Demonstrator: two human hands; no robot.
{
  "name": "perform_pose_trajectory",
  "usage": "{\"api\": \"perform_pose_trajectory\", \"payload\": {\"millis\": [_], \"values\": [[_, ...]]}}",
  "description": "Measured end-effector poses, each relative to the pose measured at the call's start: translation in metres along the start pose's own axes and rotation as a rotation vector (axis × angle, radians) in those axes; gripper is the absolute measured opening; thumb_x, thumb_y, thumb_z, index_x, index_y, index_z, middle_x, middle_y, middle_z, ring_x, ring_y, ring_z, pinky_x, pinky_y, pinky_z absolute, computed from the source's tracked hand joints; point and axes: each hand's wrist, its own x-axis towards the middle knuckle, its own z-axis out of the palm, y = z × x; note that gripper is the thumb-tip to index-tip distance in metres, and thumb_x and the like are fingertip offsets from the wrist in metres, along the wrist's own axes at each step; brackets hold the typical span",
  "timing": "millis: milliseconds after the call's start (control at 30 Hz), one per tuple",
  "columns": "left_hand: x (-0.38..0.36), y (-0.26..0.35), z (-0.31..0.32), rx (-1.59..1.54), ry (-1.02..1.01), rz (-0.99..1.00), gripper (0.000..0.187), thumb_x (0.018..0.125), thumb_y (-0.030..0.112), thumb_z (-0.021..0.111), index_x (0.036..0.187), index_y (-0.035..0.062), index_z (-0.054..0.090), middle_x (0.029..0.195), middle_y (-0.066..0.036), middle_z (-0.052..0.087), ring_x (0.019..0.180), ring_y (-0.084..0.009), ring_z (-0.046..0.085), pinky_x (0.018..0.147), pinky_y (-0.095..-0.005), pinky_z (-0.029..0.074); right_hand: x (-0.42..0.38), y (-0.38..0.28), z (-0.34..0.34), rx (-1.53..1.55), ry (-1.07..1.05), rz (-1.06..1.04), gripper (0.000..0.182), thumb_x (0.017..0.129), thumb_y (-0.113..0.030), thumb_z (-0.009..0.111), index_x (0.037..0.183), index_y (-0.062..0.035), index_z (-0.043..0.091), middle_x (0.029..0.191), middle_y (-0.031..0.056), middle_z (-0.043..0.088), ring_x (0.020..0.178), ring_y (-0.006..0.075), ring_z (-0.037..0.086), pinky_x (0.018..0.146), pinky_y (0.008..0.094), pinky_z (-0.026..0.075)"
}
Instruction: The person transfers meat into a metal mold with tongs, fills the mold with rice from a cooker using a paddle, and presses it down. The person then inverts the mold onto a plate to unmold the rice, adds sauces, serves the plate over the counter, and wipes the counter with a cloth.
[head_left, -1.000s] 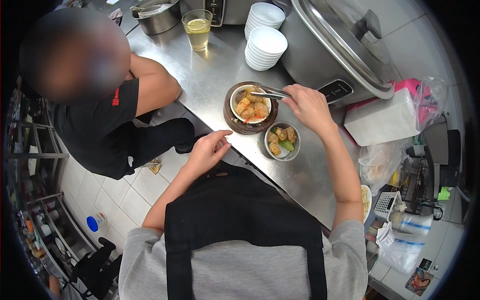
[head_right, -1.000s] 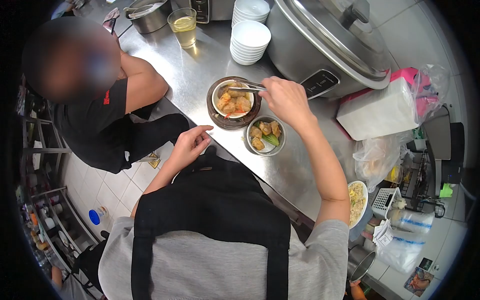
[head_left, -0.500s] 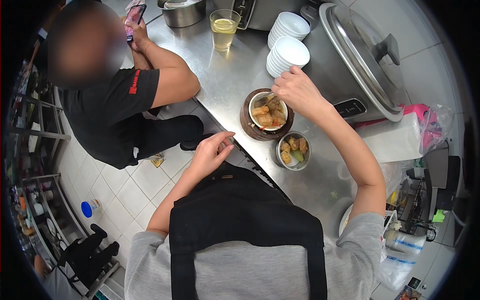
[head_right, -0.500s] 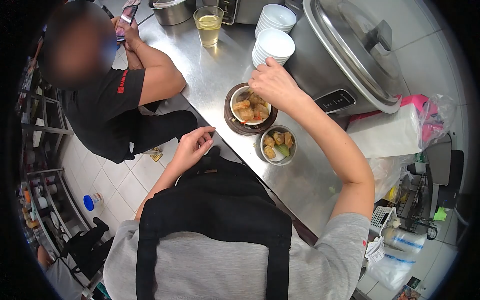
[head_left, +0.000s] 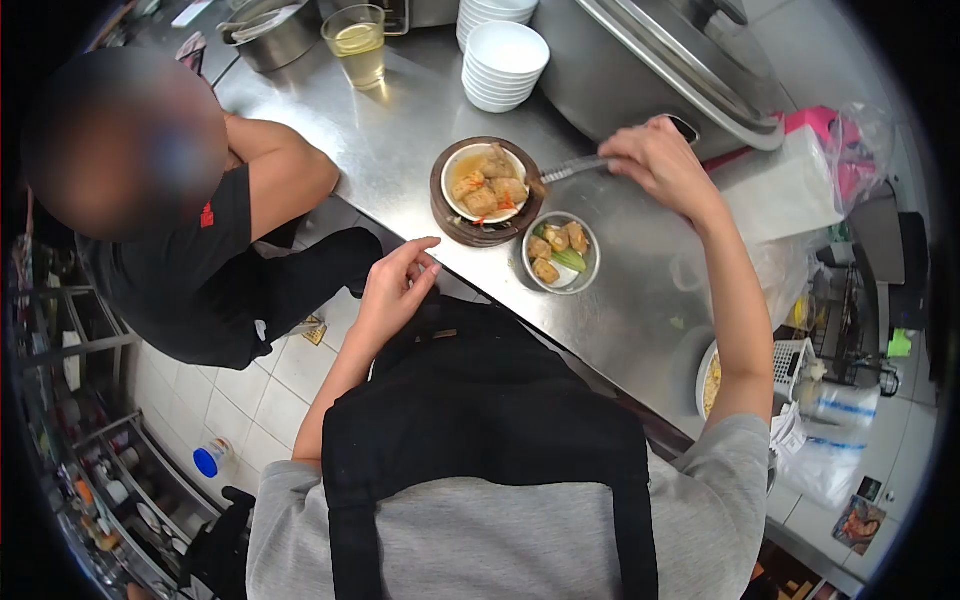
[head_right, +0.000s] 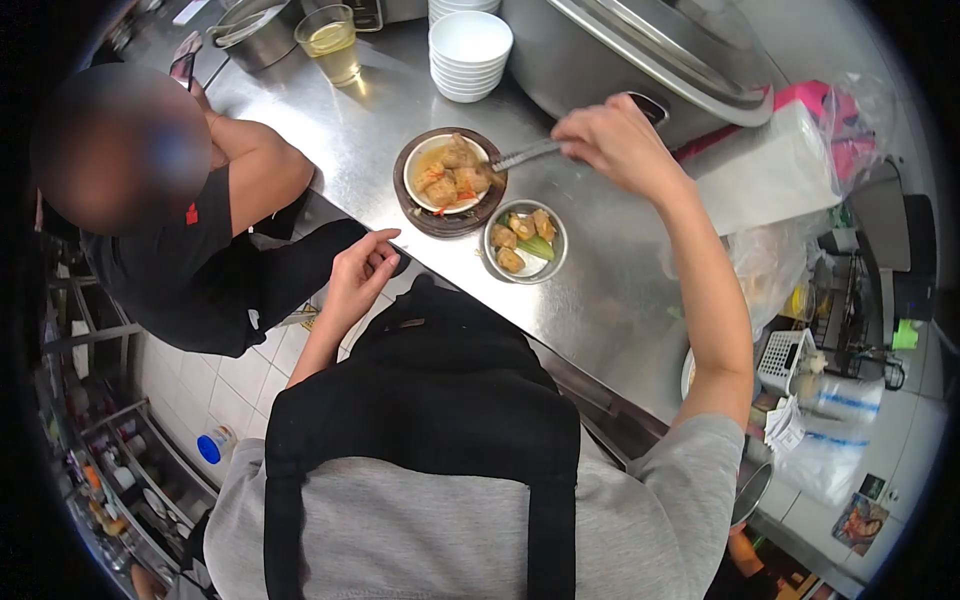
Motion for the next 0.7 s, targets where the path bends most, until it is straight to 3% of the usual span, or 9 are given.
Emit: {"api": "perform_pose_trajectory", "payload": {"millis": [133, 200, 333, 400, 500, 700], "values": [[0.001, 0.002, 0.011, 0.006, -0.025, 0.044, 0.031, 0.078, 0.004, 0.061, 0.108, 0.0005, 0.057, 0.073, -0.007, 0.058, 0.052, -0.0119, 0.05, 0.051, -0.0258, 0.042, -0.058, -0.004, 0.022, 0.105, -0.148, 0.117, 0.014, 0.08, -0.018, 0.059, 0.09, -0.0089, 0.064, 0.081, 0.0063, 0.062, 0.079, 0.0221, 0.055, 0.08, 0.0347, 0.033], [0.002, 0.004, 0.017, -0.029, -0.058, 0.051, 0.028, 0.081, 0.002, 0.06, 0.109, -0.0001, 0.057, 0.071, 0.0, 0.053, 0.055, -0.0034, 0.042, 0.049, -0.0186, 0.036, -0.073, -0.008, 0.035, 0.156, -0.321, 0.218, 0.014, 0.08, -0.018, 0.06, 0.09, -0.009, 0.063, 0.079, 0.0069, 0.063, 0.078, 0.0222, 0.055, 0.078, 0.0347, 0.033], [0.002, 0.012, 0.024, -0.005, -0.075, 0.063, 0.028, 0.081, 0.002, 0.06, 0.109, -0.0003, 0.057, 0.071, 0.0, 0.053, 0.055, -0.0034, 0.042, 0.049, -0.0186, 0.036, -0.081, -0.017, 0.052, 0.171, -0.301, 0.222, 0.012, 0.081, -0.018, 0.059, 0.087, -0.008, 0.063, 0.076, 0.0073, 0.062, 0.077, 0.0227, 0.056, 0.075, 0.0354, 0.033], [0.001, 0.013, 0.024, 0.02, -0.09, 0.041, 0.029, 0.079, 0.005, 0.061, 0.107, 0.0003, 0.057, 0.072, -0.007, 0.058, 0.053, -0.0133, 0.051, 0.052, -0.0271, 0.042, -0.081, -0.02, 0.048, 0.105, -0.286, 0.239, 0.01, 0.08, -0.016, 0.06, 0.083, -0.0067, 0.061, 0.076, 0.0072, 0.061, 0.076, 0.0235, 0.057, 0.074, 0.0358, 0.033], [-0.004, 0.013, 0.025, 0.01, -0.066, 0.022, 0.03, 0.079, 0.005, 0.061, 0.108, 0.0005, 0.057, 0.073, -0.007, 0.058, 0.053, -0.0133, 0.051, 0.052, -0.027, 0.042, -0.089, -0.029, 0.035, -0.002, -0.151, 0.228, 0.009, 0.079, -0.014, 0.06, 0.081, -0.0058, 0.059, 0.076, 0.0072, 0.06, 0.076, 0.0242, 0.057, 0.073, 0.0356, 0.034], [-0.01, 0.011, 0.024, 0.029, -0.032, 0.013, 0.03, 0.078, 0.005, 0.062, 0.108, 0.0007, 0.057, 0.073, -0.007, 0.058, 0.053, -0.013, 0.051, 0.052, -0.0269, 0.042, -0.091, -0.038, 0.049, -0.036, -0.143, 0.192, 0.009, 0.078, -0.014, 0.06, 0.081, -0.0052, 0.059, 0.077, 0.0077, 0.059, 0.078, 0.0239, 0.057, 0.072, 0.0356, 0.034]]}}
